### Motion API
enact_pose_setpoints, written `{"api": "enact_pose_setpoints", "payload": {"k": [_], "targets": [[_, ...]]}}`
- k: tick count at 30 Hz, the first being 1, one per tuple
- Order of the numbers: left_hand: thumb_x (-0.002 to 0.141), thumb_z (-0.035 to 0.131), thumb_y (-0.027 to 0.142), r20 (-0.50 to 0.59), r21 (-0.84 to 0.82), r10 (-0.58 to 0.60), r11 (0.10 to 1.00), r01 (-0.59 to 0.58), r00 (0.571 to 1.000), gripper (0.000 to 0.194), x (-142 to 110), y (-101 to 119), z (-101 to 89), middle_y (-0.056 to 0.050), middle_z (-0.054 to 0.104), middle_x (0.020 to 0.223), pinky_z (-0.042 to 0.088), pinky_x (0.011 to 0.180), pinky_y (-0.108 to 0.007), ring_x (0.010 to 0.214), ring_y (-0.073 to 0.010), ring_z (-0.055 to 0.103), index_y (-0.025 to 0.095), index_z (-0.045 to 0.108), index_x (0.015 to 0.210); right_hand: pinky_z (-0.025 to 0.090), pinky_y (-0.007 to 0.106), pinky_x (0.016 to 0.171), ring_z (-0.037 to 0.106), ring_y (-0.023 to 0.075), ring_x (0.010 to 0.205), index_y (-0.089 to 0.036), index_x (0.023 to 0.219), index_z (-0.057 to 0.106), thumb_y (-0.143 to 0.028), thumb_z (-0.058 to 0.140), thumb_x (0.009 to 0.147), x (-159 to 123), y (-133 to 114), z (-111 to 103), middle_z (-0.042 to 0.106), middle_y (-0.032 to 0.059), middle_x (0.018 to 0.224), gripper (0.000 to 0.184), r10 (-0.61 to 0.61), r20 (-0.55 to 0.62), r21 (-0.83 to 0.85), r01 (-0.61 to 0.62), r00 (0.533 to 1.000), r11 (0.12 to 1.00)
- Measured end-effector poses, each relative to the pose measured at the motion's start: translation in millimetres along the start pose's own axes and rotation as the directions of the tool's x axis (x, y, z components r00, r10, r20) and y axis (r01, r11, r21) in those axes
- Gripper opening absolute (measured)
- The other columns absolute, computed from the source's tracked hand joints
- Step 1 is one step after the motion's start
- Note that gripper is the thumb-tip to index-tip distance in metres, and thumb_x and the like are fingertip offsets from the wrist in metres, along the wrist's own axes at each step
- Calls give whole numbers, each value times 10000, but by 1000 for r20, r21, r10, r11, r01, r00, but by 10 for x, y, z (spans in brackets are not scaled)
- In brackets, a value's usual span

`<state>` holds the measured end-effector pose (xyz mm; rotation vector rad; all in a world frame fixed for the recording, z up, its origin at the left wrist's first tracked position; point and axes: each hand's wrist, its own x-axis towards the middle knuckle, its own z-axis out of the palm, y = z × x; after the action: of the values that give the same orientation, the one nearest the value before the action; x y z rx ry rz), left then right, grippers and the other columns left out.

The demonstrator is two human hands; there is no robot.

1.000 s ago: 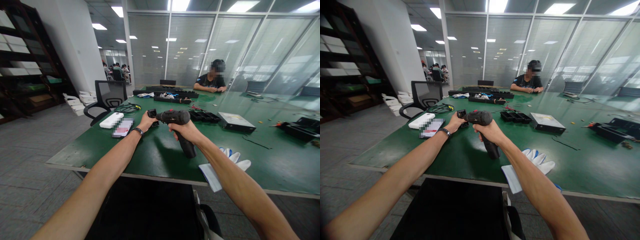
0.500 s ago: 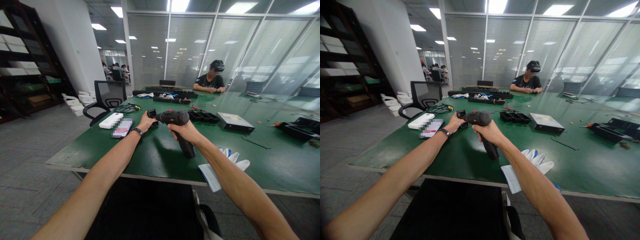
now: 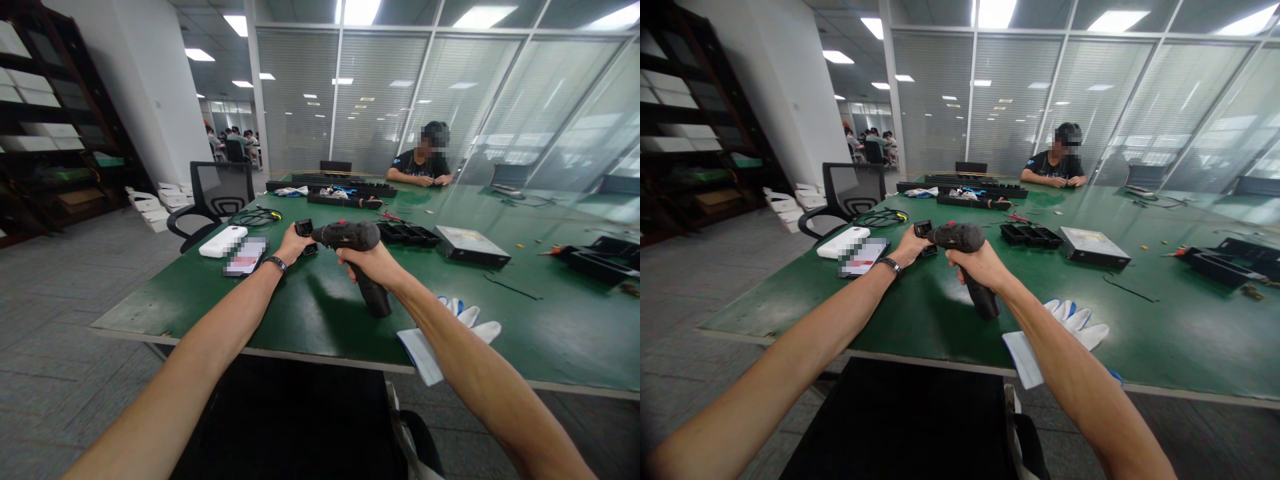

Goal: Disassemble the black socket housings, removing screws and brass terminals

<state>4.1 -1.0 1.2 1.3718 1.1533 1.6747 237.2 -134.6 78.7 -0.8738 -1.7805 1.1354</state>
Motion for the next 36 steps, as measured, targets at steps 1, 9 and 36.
{"api": "enact_pose_setpoints", "payload": {"k": [1,9,36], "targets": [[410,997,266,2,1,1,1000,-1,1000,692,0,0,1,-56,727,965,533,904,-382,889,-211,669,169,624,984,475,255,398,570,128,418,-180,809,643,-301,717,820,2,5,1,672,16,650,143,1,-1,-4,-1,1000,1000],[407,989,252,7,15,3,1000,-3,1000,681,1,4,2,-53,731,951,525,914,-382,895,-217,672,174,635,983,473,251,406,563,126,415,-188,777,634,-307,716,822,11,25,0,656,5,614,151,-6,1,-19,6,1000,1000],[404,1010,302,17,5,-1,1000,1,1000,703,29,-54,-18,-46,724,939,531,903,-381,886,-208,662,167,631,981,485,267,395,575,130,419,-174,857,655,-310,720,820,10,26,-6,707,28,715,154,7,-5,18,-7,1000,1000]]}}
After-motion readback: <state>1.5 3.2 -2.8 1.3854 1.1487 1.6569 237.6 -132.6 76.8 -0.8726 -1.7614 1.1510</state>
